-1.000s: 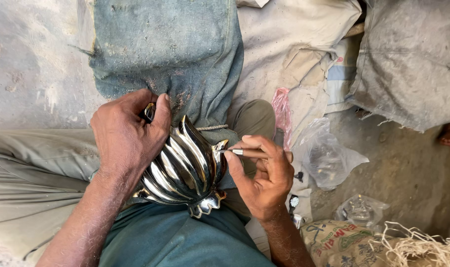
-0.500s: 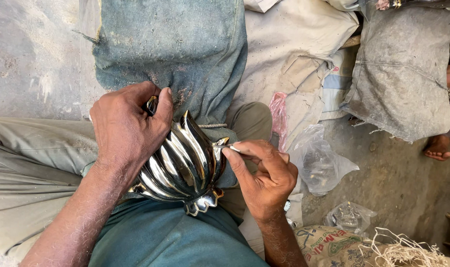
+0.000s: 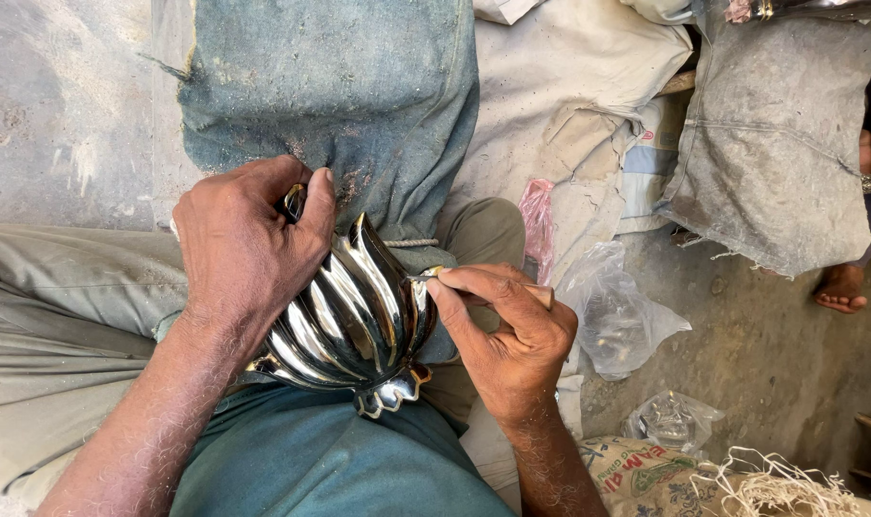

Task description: The person sits on the floor and uses a small brush to apply gold paint to the ridges of a silver-colored, petal-shaped decorative object. The person rotates the object to access different sections and continues painting the edges.

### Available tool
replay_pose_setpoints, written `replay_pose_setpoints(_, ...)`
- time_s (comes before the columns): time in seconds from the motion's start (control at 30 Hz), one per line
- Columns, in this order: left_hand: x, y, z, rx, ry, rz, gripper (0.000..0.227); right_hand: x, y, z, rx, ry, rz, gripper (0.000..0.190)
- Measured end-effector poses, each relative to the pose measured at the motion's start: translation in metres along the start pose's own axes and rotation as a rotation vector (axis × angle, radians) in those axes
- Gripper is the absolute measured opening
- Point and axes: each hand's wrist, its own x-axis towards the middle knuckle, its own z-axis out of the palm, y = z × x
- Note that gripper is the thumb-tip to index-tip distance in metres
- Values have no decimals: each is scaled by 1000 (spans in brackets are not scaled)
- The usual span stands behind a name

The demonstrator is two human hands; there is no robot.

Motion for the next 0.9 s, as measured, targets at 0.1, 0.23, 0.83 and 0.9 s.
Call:
replay_pose_setpoints(0.1,0,-1,0,7,-1,-1,23,1,-1,2,12,13,48,21)
replay_pose_setpoints(0.23,-1,-1,1,33,26,30,24,1,1,0,13,-10,47,22)
replay_pose_setpoints(0.83,-2,-2,6,37,37,-26,26,-15,22,-3,121,-14,-74,25)
replay_pose_setpoints(0.9,-1,-2,6,42,45,-15,26,-17,25,-3,100,-11,-103,26)
